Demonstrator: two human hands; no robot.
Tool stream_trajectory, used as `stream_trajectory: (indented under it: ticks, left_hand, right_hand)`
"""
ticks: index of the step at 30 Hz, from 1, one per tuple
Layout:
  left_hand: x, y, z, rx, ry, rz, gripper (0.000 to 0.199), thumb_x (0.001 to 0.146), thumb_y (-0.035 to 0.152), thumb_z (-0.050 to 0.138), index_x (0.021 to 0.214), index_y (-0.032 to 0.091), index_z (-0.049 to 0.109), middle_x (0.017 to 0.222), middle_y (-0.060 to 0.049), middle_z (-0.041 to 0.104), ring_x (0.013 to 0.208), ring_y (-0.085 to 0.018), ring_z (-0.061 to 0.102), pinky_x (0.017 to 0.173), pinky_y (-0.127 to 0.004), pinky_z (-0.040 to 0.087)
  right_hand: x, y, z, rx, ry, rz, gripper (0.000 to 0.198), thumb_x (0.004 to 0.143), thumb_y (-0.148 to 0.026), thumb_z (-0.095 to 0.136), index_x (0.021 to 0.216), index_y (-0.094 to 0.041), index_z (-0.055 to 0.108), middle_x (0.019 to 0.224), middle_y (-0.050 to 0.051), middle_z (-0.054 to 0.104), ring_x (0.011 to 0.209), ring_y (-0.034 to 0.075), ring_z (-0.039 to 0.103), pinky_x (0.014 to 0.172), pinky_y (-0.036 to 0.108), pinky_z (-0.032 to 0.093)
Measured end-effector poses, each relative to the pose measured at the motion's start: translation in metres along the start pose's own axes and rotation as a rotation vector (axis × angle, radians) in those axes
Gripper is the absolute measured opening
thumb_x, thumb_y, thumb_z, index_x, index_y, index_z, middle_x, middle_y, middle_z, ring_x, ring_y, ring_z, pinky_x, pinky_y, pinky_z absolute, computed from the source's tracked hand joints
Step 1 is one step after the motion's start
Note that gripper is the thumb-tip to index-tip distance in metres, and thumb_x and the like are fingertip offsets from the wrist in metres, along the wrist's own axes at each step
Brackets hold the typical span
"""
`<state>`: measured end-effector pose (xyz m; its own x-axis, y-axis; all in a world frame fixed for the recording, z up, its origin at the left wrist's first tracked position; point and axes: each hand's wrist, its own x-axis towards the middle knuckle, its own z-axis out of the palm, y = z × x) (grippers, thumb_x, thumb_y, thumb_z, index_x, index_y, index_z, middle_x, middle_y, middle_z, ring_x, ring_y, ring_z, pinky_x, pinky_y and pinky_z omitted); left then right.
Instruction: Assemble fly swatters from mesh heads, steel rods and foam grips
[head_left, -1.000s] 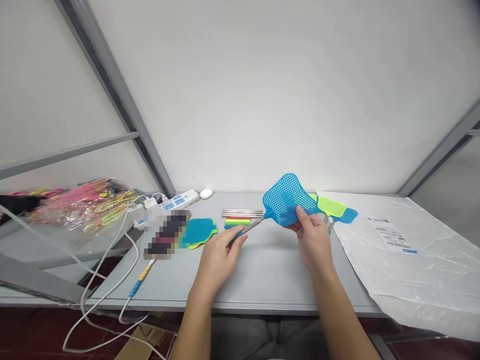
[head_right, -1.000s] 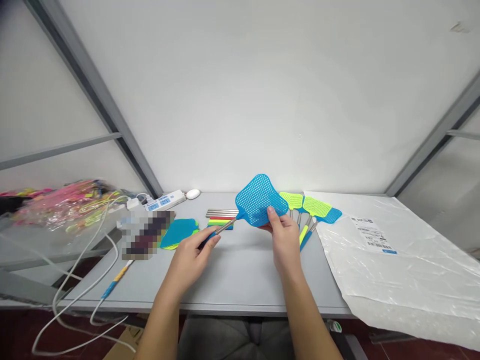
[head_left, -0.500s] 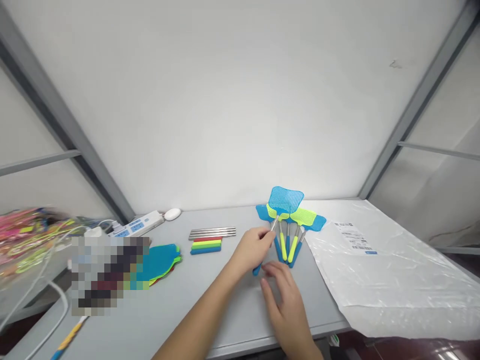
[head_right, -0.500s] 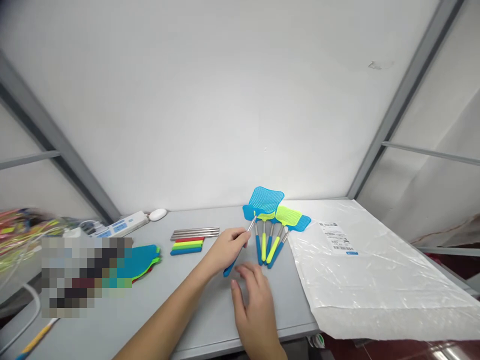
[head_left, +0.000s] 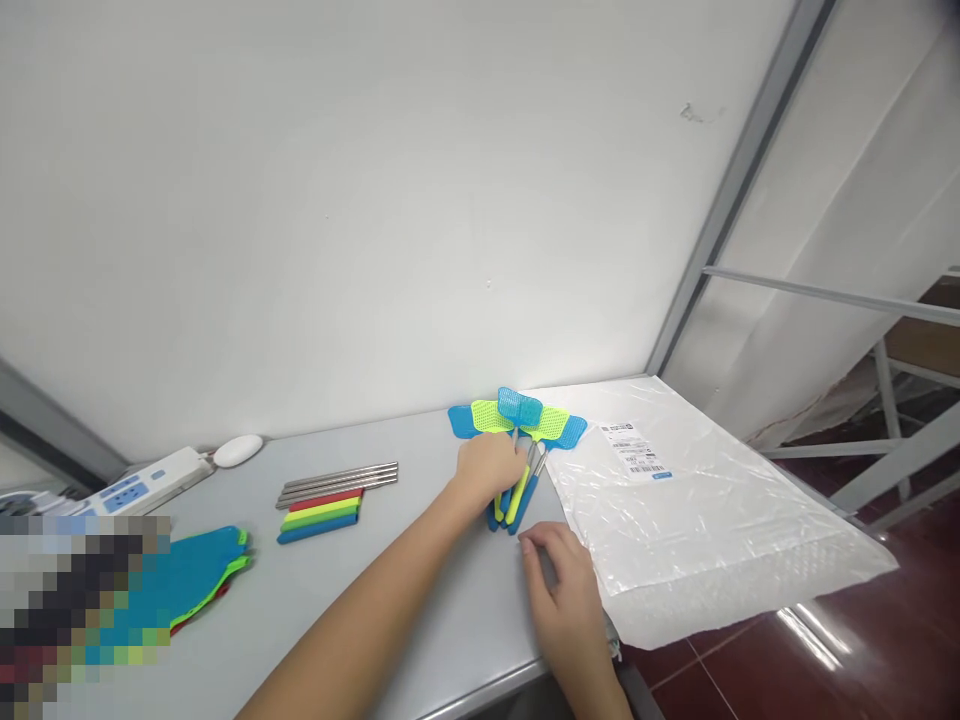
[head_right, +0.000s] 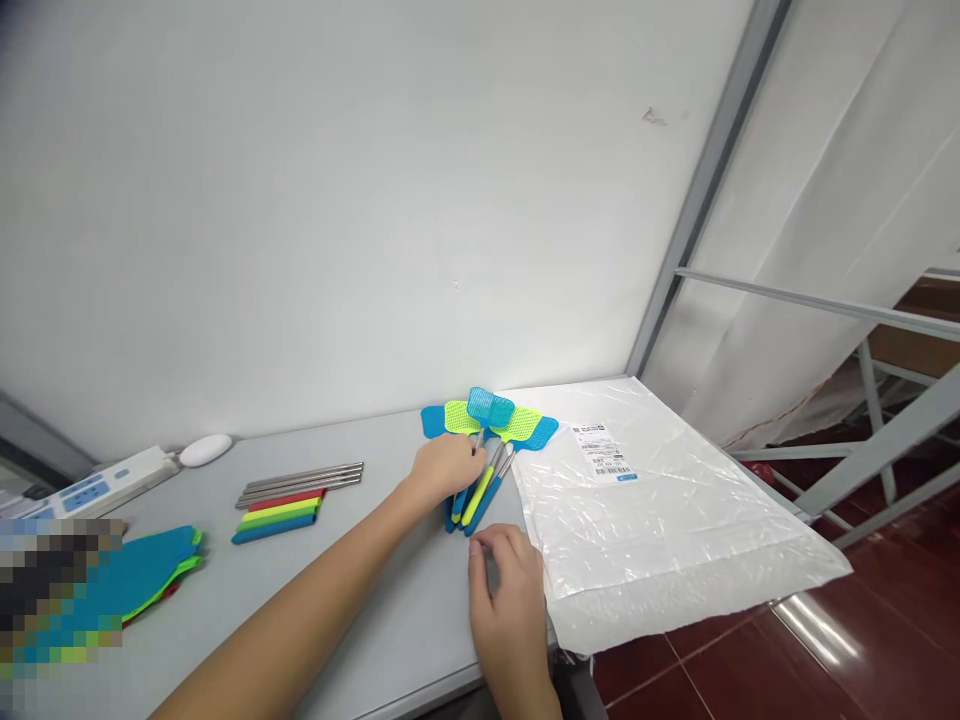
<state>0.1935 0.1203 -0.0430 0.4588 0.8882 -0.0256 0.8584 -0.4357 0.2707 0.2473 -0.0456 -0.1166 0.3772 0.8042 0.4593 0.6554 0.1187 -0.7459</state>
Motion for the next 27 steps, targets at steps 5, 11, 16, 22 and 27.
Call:
stream_trajectory:
  ticks: [5,11,16,22,27]
  left_hand:
    - [0.007,0.004,0.002,0.066,-0.037,0.021,0.044,0.089,0.042,0.037,0.089,0.016,0.073,0.096,-0.016,0.074,0.091,-0.031,0.068,0.074,-0.036,0.049]
    - [0.009,0.002,0.005,0.118,-0.066,0.036,0.044,0.089,0.039,0.037,0.098,0.014,0.072,0.1,-0.018,0.073,0.096,-0.032,0.067,0.078,-0.038,0.049]
    - [0.007,0.002,0.006,0.145,-0.077,0.06,0.046,0.09,0.039,0.035,0.102,0.014,0.072,0.106,-0.018,0.07,0.096,-0.032,0.067,0.078,-0.038,0.049]
    - [0.007,0.003,0.01,0.164,-0.068,0.072,0.049,0.091,0.04,0.032,0.104,0.014,0.071,0.117,-0.02,0.062,0.102,-0.034,0.063,0.081,-0.042,0.049]
    - [0.007,-0.001,0.013,0.169,-0.054,0.081,0.047,0.091,0.041,0.033,0.106,0.015,0.069,0.121,-0.019,0.058,0.102,-0.031,0.063,0.081,-0.04,0.049]
  right_hand:
    - [0.0,0.0,-0.001,-0.001,-0.029,0.007,0.018,0.095,-0.027,0.045,0.094,-0.024,0.062,0.098,0.006,0.065,0.094,0.024,0.061,0.083,0.037,0.044]
    - [-0.001,0.0,-0.001,-0.005,-0.05,0.027,0.016,0.095,-0.026,0.046,0.095,-0.024,0.062,0.098,0.005,0.064,0.095,0.023,0.059,0.083,0.037,0.042]
    - [-0.001,0.001,-0.001,-0.009,-0.066,0.037,0.015,0.094,-0.025,0.047,0.097,-0.024,0.061,0.1,0.005,0.063,0.097,0.023,0.058,0.086,0.038,0.04]
    - [0.0,0.0,-0.001,-0.008,-0.078,0.04,0.015,0.095,-0.025,0.046,0.097,-0.024,0.061,0.1,0.004,0.062,0.097,0.022,0.057,0.087,0.038,0.038]
    - [-0.001,0.0,-0.001,-0.016,-0.083,0.028,0.015,0.095,-0.024,0.046,0.097,-0.023,0.061,0.099,0.004,0.063,0.095,0.022,0.057,0.086,0.038,0.038]
